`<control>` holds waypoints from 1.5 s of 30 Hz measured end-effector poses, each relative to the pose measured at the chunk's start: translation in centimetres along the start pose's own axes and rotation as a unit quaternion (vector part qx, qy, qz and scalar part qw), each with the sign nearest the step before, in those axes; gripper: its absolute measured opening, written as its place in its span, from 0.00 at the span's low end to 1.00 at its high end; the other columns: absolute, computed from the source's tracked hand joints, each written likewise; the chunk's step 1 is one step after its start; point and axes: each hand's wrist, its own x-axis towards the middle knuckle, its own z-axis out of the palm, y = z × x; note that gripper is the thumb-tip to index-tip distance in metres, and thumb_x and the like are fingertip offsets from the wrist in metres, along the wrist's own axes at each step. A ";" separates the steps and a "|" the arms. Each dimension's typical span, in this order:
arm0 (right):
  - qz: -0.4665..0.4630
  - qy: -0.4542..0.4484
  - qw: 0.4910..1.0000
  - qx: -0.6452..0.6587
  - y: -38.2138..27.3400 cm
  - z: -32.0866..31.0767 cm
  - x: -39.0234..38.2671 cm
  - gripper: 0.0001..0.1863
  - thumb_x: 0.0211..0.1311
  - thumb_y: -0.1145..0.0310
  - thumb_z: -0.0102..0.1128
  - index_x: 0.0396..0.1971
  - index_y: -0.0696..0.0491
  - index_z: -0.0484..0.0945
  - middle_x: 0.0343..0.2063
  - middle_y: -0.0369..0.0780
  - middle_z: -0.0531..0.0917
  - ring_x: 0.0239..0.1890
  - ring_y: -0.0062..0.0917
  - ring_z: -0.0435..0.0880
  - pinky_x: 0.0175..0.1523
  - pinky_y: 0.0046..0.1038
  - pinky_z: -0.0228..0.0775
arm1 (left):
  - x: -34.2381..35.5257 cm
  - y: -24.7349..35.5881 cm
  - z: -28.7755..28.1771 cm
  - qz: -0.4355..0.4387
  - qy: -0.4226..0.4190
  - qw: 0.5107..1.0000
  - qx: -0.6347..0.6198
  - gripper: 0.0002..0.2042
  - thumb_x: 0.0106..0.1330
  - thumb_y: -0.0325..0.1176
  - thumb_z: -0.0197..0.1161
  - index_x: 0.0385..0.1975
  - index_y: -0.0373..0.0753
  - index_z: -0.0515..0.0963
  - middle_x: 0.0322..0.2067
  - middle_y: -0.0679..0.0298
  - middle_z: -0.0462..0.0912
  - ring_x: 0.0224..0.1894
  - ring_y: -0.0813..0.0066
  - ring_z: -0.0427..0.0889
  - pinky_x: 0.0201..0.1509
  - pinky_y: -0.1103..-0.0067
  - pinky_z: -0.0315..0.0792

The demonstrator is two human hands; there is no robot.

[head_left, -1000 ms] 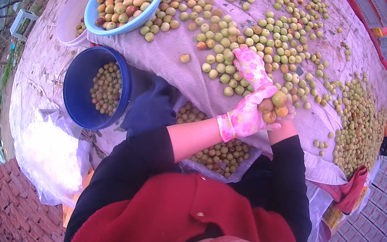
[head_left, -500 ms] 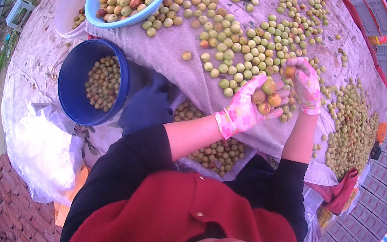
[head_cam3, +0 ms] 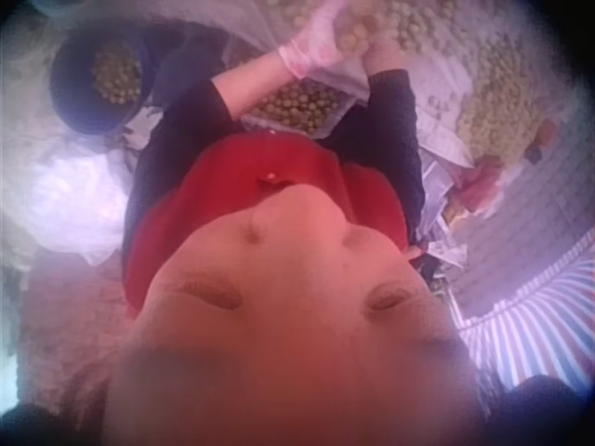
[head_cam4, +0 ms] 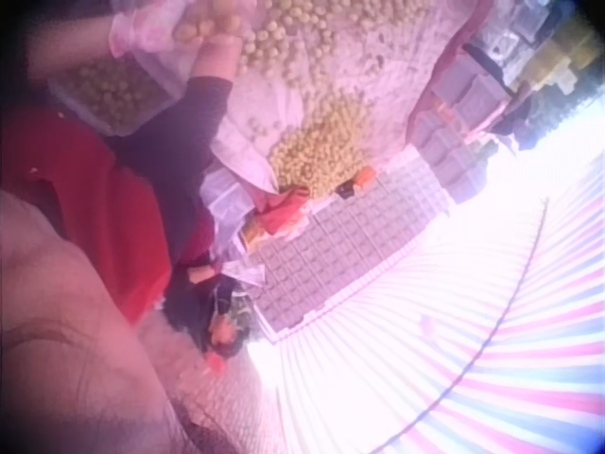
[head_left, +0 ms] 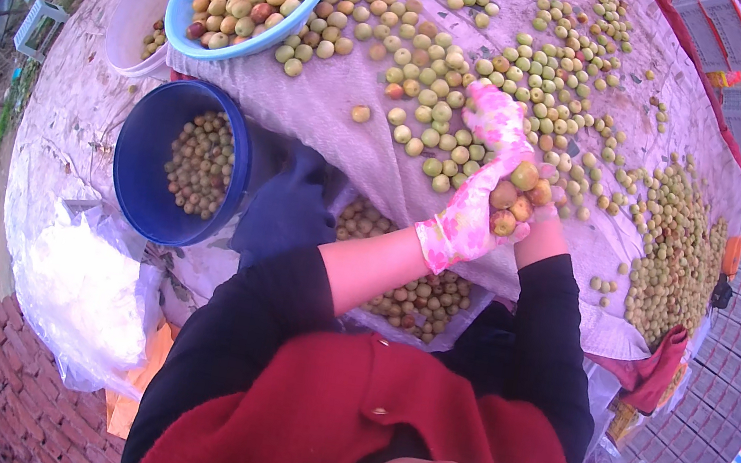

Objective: The person sorts small round fruit spread on a cloth, picking them by hand and placing them into a plastic crate and a blue bucket. The person repeatedly scoops fruit from the cloth and transfers it into containers while seated.

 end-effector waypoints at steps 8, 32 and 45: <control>-0.060 -0.055 0.997 -0.011 -2.6 -0.9 3.8 0.12 0.62 0.66 0.55 0.44 0.48 0.80 0.38 0.45 0.84 0.44 0.42 0.83 0.50 0.42 0.75 | -0.9 -0.3 1.3 -0.067 -0.006 0.997 0.023 0.23 0.72 0.53 0.52 0.57 0.42 0.73 0.47 0.62 0.82 0.48 0.59 0.85 0.28 0.79 0.75; -0.007 -0.013 0.999 -0.042 -1.0 2.1 -2.5 0.20 0.58 0.61 0.63 0.50 0.50 0.77 0.36 0.41 0.83 0.37 0.33 0.83 0.39 0.36 0.75 | -1.9 -1.3 0.6 -0.042 -0.053 0.987 0.143 0.23 0.75 0.50 0.50 0.58 0.38 0.72 0.49 0.62 0.80 0.44 0.74 0.84 0.29 0.84 0.71; 0.292 0.175 0.810 0.477 11.0 -2.6 -3.1 0.16 0.63 0.71 0.59 0.51 0.49 0.79 0.38 0.33 0.83 0.27 0.14 0.76 0.30 0.19 0.73 | -2.6 -1.2 0.8 -0.082 -0.058 0.976 0.195 0.24 0.77 0.50 0.47 0.59 0.35 0.70 0.49 0.64 0.78 0.43 0.79 0.77 0.34 0.86 0.70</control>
